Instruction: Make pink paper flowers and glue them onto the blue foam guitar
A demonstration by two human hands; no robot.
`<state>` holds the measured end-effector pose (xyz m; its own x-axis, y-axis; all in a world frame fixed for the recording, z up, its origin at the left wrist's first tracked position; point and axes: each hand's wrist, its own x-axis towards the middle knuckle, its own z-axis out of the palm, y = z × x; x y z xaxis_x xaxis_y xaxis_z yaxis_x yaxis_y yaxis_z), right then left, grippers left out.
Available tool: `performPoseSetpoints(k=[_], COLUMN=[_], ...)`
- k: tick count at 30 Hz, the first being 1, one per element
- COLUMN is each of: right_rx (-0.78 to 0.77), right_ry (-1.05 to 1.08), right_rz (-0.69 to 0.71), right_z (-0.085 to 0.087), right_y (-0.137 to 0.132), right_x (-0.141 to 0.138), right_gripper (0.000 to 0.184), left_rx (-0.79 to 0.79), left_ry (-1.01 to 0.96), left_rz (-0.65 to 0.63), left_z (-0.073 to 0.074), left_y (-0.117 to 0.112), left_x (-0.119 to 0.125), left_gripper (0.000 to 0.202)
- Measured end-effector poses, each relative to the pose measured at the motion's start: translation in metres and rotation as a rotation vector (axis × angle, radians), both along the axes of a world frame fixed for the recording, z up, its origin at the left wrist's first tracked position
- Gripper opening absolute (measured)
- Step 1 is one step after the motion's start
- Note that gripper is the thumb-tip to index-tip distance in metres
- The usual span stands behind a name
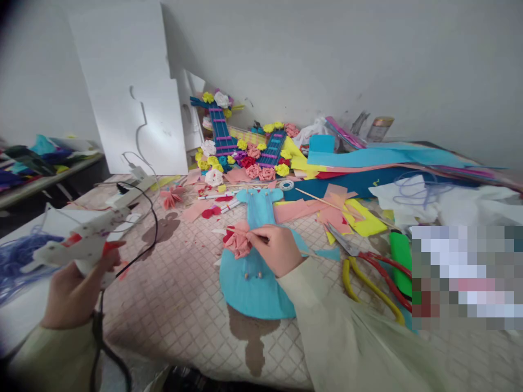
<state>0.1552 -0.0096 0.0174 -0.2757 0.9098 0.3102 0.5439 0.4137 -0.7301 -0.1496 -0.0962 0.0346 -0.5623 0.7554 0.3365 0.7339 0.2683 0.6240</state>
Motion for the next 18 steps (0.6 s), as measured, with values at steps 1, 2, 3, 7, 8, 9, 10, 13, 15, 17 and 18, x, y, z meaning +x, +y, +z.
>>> performPoseSetpoints(k=[1,2,3,7,8,9,10,13,15,17,18], right_rx=[0.002,0.005,0.008,0.016,0.017,0.016,0.015,0.010,0.006,0.006,0.007], right_ry=[-0.002,-0.005,-0.009,-0.028,-0.032,-0.033,-0.034,-0.031,-0.023,-0.017,-0.015], right_rz=[-0.001,-0.001,-0.001,0.002,0.003,0.005,0.007,0.011,0.012,0.014,0.016], right_z=[0.000,0.000,-0.001,-0.001,-0.001,-0.001,-0.001,0.000,0.000,0.000,0.000], right_y=[0.000,0.000,0.000,0.000,0.000,0.000,0.001,0.001,0.002,0.002,0.001], right_x=[0.000,0.000,0.000,0.001,0.001,0.001,0.002,0.002,0.002,0.001,0.001], right_gripper=[0.019,0.019,0.019,0.020,0.020,0.021,0.021,0.022,0.022,0.021,0.021], left_rx=[-0.025,-0.054,-0.090,-0.390,-0.451,-0.487,-0.505,-0.506,-0.501,-0.489,-0.480], left_ry=[-0.022,-0.038,-0.043,0.127,0.182,0.222,0.252,0.327,0.395,0.468,0.507], left_rz=[0.076,0.130,0.164,0.075,0.039,0.015,0.003,-0.002,-0.010,-0.020,-0.028], left_z=[0.002,0.002,0.000,-0.013,-0.016,-0.019,-0.020,-0.022,-0.021,-0.018,-0.016], left_y=[0.004,0.008,0.013,0.033,0.037,0.040,0.042,0.045,0.043,0.038,0.033], left_x=[-0.012,-0.023,-0.033,-0.058,-0.060,-0.061,-0.061,-0.056,-0.052,-0.049,-0.049], left_gripper=[0.032,0.033,0.036,0.043,0.044,0.044,0.043,0.040,0.039,0.036,0.034])
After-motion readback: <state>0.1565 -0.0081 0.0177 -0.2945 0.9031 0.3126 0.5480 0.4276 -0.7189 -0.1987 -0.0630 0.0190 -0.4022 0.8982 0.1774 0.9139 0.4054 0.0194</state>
